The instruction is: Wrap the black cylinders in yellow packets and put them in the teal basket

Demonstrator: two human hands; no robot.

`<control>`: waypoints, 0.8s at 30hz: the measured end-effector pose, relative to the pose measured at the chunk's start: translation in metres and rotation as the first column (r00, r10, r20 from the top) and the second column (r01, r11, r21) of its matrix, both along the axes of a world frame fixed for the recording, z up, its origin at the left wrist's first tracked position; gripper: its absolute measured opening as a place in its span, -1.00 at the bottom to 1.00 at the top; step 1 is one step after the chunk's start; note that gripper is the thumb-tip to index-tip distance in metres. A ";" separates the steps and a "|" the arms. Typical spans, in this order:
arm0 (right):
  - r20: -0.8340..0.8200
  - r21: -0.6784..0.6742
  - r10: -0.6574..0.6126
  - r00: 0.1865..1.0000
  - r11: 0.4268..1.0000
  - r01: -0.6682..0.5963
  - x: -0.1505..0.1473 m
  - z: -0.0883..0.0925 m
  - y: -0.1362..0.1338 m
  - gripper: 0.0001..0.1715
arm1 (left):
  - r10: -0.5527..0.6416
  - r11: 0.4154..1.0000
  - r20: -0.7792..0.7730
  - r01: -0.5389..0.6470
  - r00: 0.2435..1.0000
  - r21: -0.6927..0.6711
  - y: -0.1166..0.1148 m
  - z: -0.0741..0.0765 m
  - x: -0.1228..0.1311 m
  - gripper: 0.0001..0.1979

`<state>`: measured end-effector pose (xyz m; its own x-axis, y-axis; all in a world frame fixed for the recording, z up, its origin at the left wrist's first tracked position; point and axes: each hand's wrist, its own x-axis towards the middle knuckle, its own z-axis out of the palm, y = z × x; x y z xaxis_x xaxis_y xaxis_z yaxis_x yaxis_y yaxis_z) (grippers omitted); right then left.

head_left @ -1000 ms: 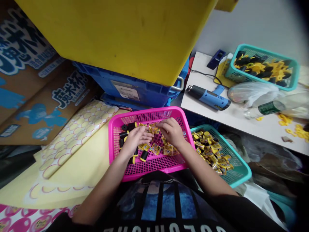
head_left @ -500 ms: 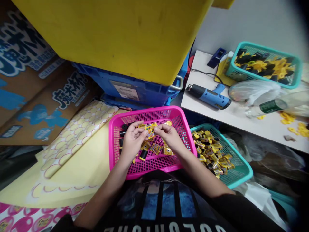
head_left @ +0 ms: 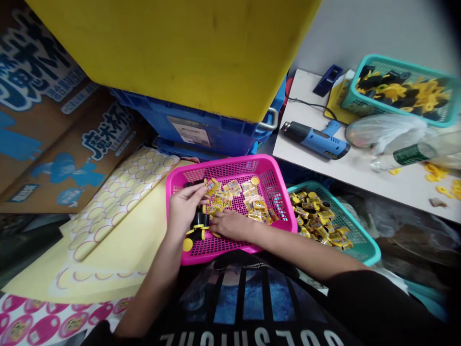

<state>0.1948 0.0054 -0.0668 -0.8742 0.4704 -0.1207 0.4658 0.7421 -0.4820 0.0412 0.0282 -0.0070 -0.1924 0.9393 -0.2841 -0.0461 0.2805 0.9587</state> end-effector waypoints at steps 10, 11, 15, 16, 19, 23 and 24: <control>-0.412 -0.498 -0.759 0.504 0.651 0.573 0.054 0.064 0.026 -0.69 | -0.134 0.988 0.128 0.142 0.983 -0.055 -0.005 -0.017 -0.019 -0.56; -0.417 -0.623 -0.812 0.409 0.583 0.522 0.060 0.070 0.028 -0.67 | -0.151 0.986 0.132 0.159 0.980 -0.055 -0.005 -0.018 -0.018 -0.56; -0.371 -0.859 -0.887 0.275 0.440 0.261 0.067 0.083 0.032 -0.60 | -0.187 0.980 0.123 0.194 0.975 -0.052 -0.005 -0.015 -0.010 -0.59; -0.358 -0.873 -0.890 0.283 0.427 0.238 0.066 0.083 0.032 -0.61 | -0.190 0.979 0.125 0.198 0.974 -0.050 -0.005 -0.014 -0.007 -0.59; -0.340 -0.882 -0.887 0.311 0.416 0.222 0.060 0.080 0.032 -0.62 | -0.180 0.981 0.150 0.188 0.972 -0.041 -0.006 -0.013 -0.002 -0.59; -0.322 -0.878 -0.878 0.355 0.417 0.235 0.061 0.072 0.032 -0.64 | -0.167 0.984 0.155 0.175 0.974 -0.036 -0.006 -0.014 0.000 -0.61; -0.316 -0.873 -0.871 0.376 0.422 0.245 0.063 0.070 0.032 -0.66 | -0.176 0.982 0.143 0.183 0.974 -0.036 -0.006 -0.014 0.000 -0.62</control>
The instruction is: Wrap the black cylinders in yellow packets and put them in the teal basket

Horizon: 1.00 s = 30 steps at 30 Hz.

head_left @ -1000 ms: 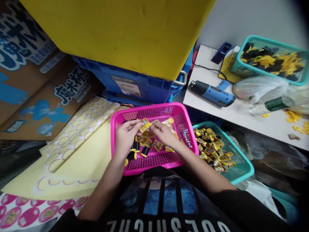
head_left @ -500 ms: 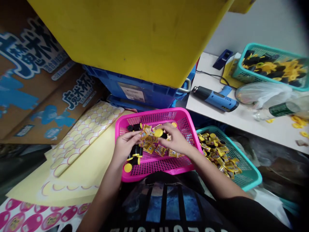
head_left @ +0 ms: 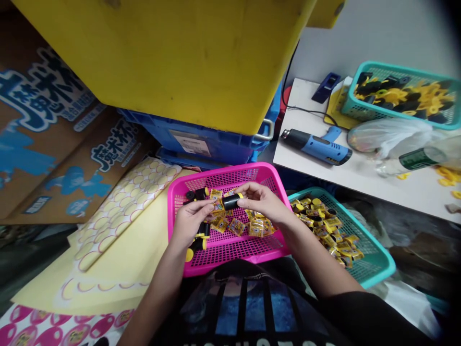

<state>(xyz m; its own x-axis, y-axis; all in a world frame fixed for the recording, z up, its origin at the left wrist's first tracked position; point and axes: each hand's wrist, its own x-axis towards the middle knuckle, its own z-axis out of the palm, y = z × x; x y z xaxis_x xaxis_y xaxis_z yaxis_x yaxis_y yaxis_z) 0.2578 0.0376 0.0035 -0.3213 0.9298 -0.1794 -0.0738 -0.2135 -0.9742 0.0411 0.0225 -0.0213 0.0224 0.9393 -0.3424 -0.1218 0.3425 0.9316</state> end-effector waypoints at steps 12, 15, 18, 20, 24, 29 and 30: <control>0.051 0.058 -0.053 0.997 0.997 0.051 -0.004 -0.025 -0.011 -0.55 | -0.132 0.991 0.012 0.132 0.991 0.005 -0.001 0.013 0.019 -0.63; -0.044 0.037 -0.066 0.997 0.997 0.068 -0.009 -0.029 -0.016 -0.51 | -0.145 0.988 0.007 0.145 0.989 0.048 -0.005 0.015 0.022 -0.69; -0.188 -0.037 -0.072 0.979 0.997 0.066 -0.013 -0.028 -0.021 -0.56 | -0.146 0.987 0.007 0.145 0.989 0.072 -0.009 0.016 0.026 -0.70; -0.310 -0.136 -0.039 0.950 0.991 -0.004 -0.017 -0.027 -0.024 -0.51 | -0.145 0.986 0.022 0.143 0.989 0.081 -0.010 0.017 0.029 -0.68; -0.476 -0.254 -0.019 0.879 0.960 -0.117 -0.030 -0.029 -0.032 -0.39 | -0.127 0.987 0.050 0.121 0.991 0.110 -0.013 0.018 0.035 -0.70; -0.486 -0.273 -0.063 0.872 0.958 -0.083 -0.035 -0.035 -0.035 -0.44 | -0.137 0.986 0.065 0.129 0.989 0.104 -0.018 0.017 0.036 -0.71; -0.487 -0.273 -0.063 0.871 0.958 -0.084 -0.034 -0.035 -0.035 -0.44 | -0.137 0.986 0.066 0.129 0.988 0.109 -0.018 0.017 0.036 -0.71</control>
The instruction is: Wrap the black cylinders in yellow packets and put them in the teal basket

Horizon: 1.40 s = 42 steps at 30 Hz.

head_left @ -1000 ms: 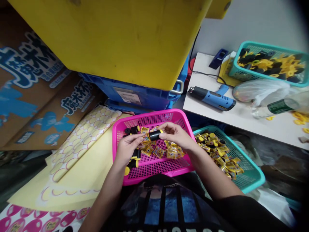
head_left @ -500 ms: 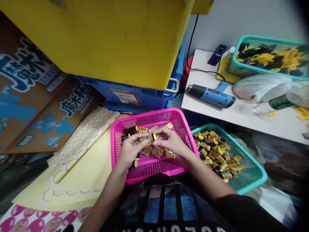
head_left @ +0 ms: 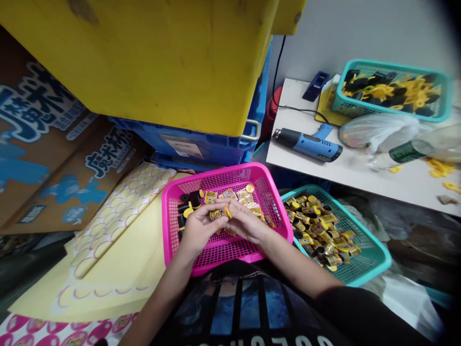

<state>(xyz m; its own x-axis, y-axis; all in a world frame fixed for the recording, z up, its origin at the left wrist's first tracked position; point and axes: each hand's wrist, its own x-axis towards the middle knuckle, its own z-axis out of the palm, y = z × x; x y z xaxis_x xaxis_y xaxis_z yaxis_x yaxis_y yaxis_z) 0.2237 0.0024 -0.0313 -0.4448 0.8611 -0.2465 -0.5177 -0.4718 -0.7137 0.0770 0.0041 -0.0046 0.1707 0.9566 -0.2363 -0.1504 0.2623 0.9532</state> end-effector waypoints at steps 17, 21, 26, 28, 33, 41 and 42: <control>0.956 0.218 -0.240 -0.168 0.966 -0.140 0.194 0.066 -0.055 -0.47 | -0.183 0.983 -0.300 0.184 0.936 -0.023 0.012 -0.012 -0.017 -0.54; 0.903 0.137 -0.234 -0.360 0.952 -0.275 0.191 0.061 -0.042 -0.50 | -0.088 0.978 -0.661 0.191 0.745 0.085 0.024 -0.027 -0.035 -0.65; 0.963 0.168 -0.259 -0.076 0.794 -0.585 0.071 0.027 0.031 -0.71 | -0.147 0.785 -0.931 0.612 0.334 0.095 0.021 -0.033 -0.023 -0.68; 0.964 0.089 -0.218 -0.150 0.801 -0.592 0.035 0.006 0.058 -0.73 | -0.223 0.687 -0.954 0.727 0.201 -0.007 0.013 -0.039 -0.016 -0.66; 0.965 0.125 -0.230 -0.124 0.822 -0.556 0.022 -0.033 0.087 -0.85 | -0.324 0.644 -0.940 0.752 0.106 -0.137 0.000 -0.053 -0.016 -0.69; 0.893 0.254 -0.115 0.435 0.927 -0.275 0.026 -0.020 0.067 -0.75 | -0.008 0.986 -0.482 0.086 0.876 0.140 0.022 -0.037 -0.010 -0.80; 0.783 0.246 -0.095 0.614 0.955 -0.166 0.021 -0.017 0.060 -0.67 | 0.059 0.993 -0.351 -0.019 0.935 0.118 0.025 -0.035 -0.007 -0.74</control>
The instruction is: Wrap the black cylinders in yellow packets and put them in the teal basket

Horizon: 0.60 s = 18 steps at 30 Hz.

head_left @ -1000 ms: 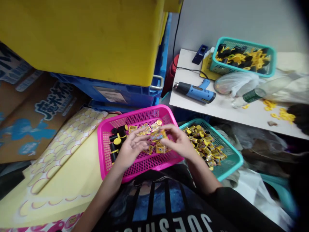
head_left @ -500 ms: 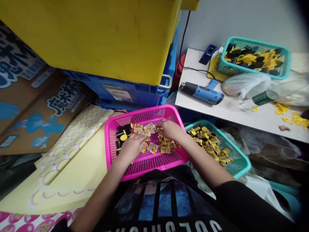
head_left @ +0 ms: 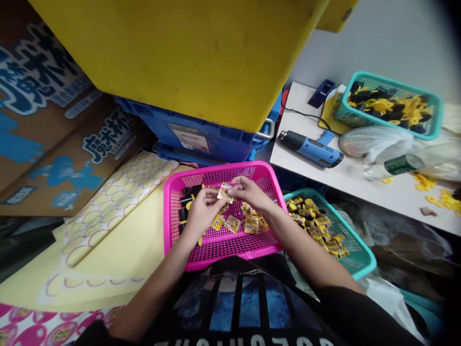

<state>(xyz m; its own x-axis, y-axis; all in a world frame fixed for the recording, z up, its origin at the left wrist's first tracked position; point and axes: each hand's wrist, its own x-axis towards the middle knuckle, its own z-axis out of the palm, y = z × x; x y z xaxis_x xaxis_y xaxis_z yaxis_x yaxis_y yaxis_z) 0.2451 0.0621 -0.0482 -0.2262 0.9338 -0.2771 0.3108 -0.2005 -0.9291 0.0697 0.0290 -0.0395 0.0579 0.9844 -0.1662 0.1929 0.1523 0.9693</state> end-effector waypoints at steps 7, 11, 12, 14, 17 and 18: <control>-0.394 -0.119 -0.199 0.897 0.979 0.165 -0.011 0.016 -0.029 -0.71 | -0.046 0.971 0.256 0.104 0.966 -0.217 0.005 0.012 -0.005 -0.57; -0.292 -0.063 -0.074 0.954 0.996 0.059 -0.004 0.016 -0.022 -0.74 | -0.233 0.946 0.122 0.254 0.965 -0.200 0.005 0.017 -0.018 -0.52; -0.269 -0.061 -0.090 0.959 0.995 0.077 -0.004 0.015 -0.021 -0.75 | -0.264 0.940 0.082 0.275 0.961 -0.200 0.006 0.017 -0.020 -0.50; -0.273 -0.054 -0.177 0.946 0.984 0.169 -0.005 0.014 -0.020 -0.74 | -0.284 0.941 -0.017 0.275 0.959 -0.198 0.007 0.016 -0.022 -0.50; -0.399 -0.129 -0.300 0.866 0.954 0.271 -0.009 0.014 -0.024 -0.69 | -0.149 0.986 -0.090 0.141 0.985 -0.084 0.006 0.013 -0.017 -0.61; -0.445 -0.180 -0.330 0.833 0.944 0.277 -0.011 0.016 -0.026 -0.67 | -0.084 0.996 -0.048 0.082 0.995 -0.037 0.006 0.012 -0.013 -0.62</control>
<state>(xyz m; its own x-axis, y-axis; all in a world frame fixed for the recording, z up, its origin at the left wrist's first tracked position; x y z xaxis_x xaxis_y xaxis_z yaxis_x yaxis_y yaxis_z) 0.2340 0.0362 -0.0326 -0.0621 0.9483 -0.3111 -0.2419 -0.3167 -0.9171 0.0569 0.0349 -0.0275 0.1297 0.9702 -0.2048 0.2541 0.1671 0.9526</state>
